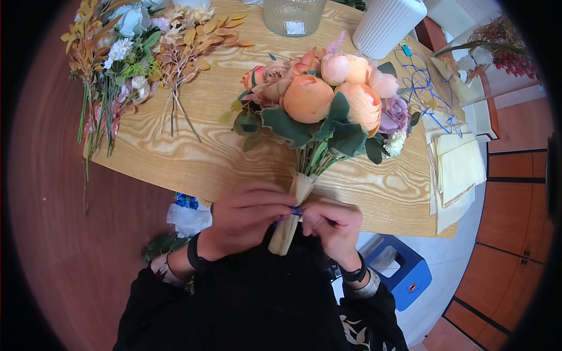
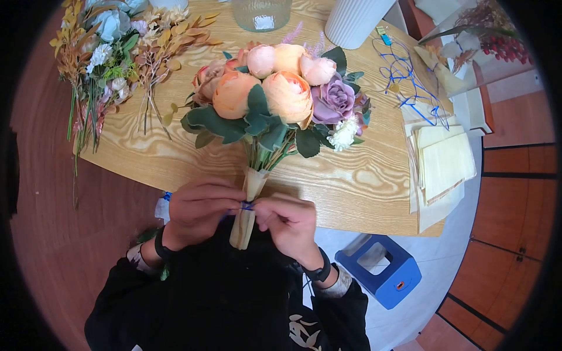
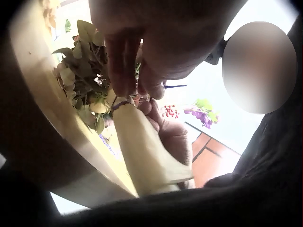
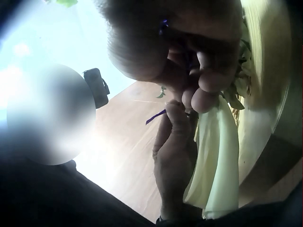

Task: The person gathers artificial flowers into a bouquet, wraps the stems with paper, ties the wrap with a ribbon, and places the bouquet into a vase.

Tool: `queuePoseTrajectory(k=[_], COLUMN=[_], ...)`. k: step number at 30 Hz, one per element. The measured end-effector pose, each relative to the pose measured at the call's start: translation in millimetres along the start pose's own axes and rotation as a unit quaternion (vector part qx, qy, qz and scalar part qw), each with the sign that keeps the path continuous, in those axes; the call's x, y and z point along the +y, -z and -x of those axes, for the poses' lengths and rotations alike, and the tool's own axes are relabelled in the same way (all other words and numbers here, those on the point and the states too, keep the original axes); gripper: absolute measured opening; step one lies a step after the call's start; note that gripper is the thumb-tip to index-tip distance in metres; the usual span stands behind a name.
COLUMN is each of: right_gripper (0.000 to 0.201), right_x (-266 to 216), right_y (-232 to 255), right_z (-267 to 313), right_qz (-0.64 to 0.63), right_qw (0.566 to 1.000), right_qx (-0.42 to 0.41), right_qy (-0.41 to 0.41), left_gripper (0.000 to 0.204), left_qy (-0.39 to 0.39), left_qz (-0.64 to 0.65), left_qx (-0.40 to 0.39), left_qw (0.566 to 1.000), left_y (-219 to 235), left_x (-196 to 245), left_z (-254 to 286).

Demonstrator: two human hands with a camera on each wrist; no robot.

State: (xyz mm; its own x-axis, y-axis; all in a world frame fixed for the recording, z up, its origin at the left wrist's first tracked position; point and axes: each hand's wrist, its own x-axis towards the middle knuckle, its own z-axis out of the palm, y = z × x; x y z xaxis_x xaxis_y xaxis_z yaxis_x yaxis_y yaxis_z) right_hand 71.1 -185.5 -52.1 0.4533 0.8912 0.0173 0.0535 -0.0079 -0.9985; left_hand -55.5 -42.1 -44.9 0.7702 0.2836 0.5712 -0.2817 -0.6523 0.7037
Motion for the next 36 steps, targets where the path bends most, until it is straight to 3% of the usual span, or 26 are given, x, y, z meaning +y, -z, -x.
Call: queuePoseTrajectory(k=[2, 3, 5, 7, 8, 9, 10, 12, 13, 14, 15, 16, 18, 20, 23, 27, 29, 33, 36], right_gripper=[0.01, 0.01, 0.013, 0.011, 0.013, 0.016, 0.016, 0.026, 0.026, 0.03, 0.034, 0.033, 0.032, 0.029, 0.028, 0.029, 0.029, 0.03, 0.031], right_x=[3, 6, 18, 25, 26, 27, 27, 25, 17, 6, 0, 1, 15, 14, 8, 9, 14, 18, 18], right_y=[6, 5, 1, 3, 4, 5, 3, -4, -2, 2, 4, 3, 4, -2, -6, -10, -11, -9, -10], right_z=[8, 11, 18, 19, 14, 9, 3, -8, -6, 0, 3, 2, -1, -3, -2, 0, 3, 3, 0], right_qz=[-0.007, -0.006, 0.004, -0.022, -0.049, -0.075, -0.075, -0.173, -0.173, -0.33, -0.472, -0.46, -0.467, -0.452, -0.415, -0.399, -0.404, -0.419, -0.424], right_qw=[0.984, 0.983, 0.981, 0.985, 0.99, 0.986, 0.986, 0.967, 0.967, 0.943, 0.874, 0.877, 0.874, 0.884, 0.906, 0.91, 0.899, 0.895, 0.89], right_qx=[0.151, 0.152, 0.167, 0.151, 0.134, 0.116, 0.116, 0.069, 0.068, 0.005, -0.058, -0.055, -0.052, -0.011, 0.031, 0.069, 0.105, 0.1, 0.106], right_qy=[-0.099, -0.101, -0.098, -0.082, 0.005, 0.093, 0.093, 0.171, 0.173, 0.038, -0.099, -0.125, -0.122, -0.121, -0.082, -0.088, -0.13, -0.114, -0.132], left_gripper=[0.014, 0.014, 0.008, 0.01, 0.013, 0.013, 0.017, 0.023, 0.025, 0.027, 0.027, 0.027, 0.027, 0.025, 0.021, 0.018, 0.017, 0.018, 0.019], left_qy=[0.111, 0.112, 0.267, 0.306, 0.344, 0.344, 0.334, 0.32, 0.347, 0.375, 0.376, 0.355, 0.335, 0.342, 0.285, 0.288, 0.298, 0.304, 0.308], left_qz=[-0.022, -0.019, 0.129, 0.206, 0.28, 0.28, 0.332, 0.382, 0.411, 0.44, 0.44, 0.461, 0.483, 0.313, 0.272, 0.261, 0.253, 0.26, 0.205], left_qx=[0.021, 0.02, 0.028, 0.033, 0.041, 0.041, 0.046, 0.051, 0.052, 0.052, 0.054, 0.048, 0.04, -0.03, 0.009, 0.032, 0.026, 0.05, 0.004], left_qw=[0.993, 0.993, 0.955, 0.929, 0.895, 0.895, 0.881, 0.865, 0.841, 0.815, 0.814, 0.812, 0.808, 0.885, 0.919, 0.921, 0.92, 0.915, 0.929], left_y=[10, 10, 9, 9, 9, 7, 4, 1, 1, 1, 0, 0, 0, 5, -2, -6, -6, -10, -5], left_x=[1, 0, -3, -2, -1, -2, -3, -4, -4, -3, -3, -3, 1, 11, 11, 11, 9, 8, 5], left_z=[6, 11, 19, 19, 19, 18, 17, 12, 10, 9, 7, 5, -3, -13, -13, -9, -6, -2, -6])
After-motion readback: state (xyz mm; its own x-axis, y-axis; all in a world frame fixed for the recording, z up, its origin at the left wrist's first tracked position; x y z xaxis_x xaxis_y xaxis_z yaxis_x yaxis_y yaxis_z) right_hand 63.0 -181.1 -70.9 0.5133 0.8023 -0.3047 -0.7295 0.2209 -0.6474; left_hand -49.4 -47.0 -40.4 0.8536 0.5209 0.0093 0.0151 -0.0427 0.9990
